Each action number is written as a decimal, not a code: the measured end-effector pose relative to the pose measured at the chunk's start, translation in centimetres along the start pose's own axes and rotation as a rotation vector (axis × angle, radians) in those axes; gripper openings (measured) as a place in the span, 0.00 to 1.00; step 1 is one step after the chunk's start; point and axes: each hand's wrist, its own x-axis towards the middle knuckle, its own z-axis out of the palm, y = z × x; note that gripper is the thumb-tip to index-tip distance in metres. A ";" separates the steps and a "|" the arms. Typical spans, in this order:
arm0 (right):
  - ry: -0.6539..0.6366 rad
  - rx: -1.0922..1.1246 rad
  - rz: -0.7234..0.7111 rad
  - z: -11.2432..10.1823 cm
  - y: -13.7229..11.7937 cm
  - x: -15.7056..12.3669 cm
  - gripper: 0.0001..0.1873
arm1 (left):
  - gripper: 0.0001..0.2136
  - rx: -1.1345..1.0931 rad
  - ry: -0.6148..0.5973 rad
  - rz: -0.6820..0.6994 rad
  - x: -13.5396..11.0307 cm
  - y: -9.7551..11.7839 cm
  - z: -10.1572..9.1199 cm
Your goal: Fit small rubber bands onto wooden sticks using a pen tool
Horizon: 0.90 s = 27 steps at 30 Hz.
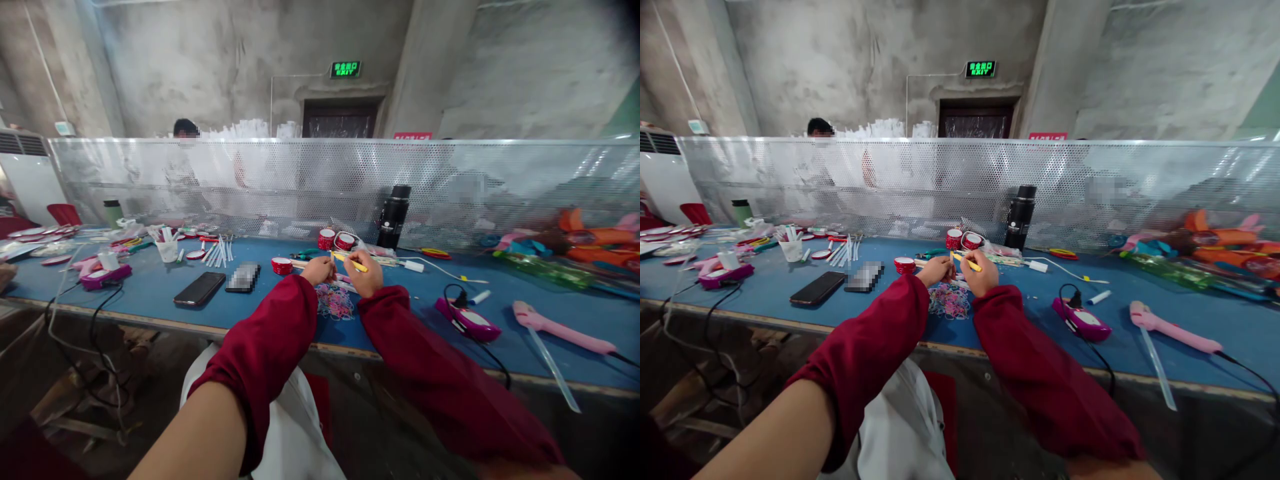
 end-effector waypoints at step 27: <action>-0.006 0.058 -0.042 0.0 -0.3 -0.2 0.07 | 0.12 -0.086 -0.018 -0.040 -0.6 0.6 0.2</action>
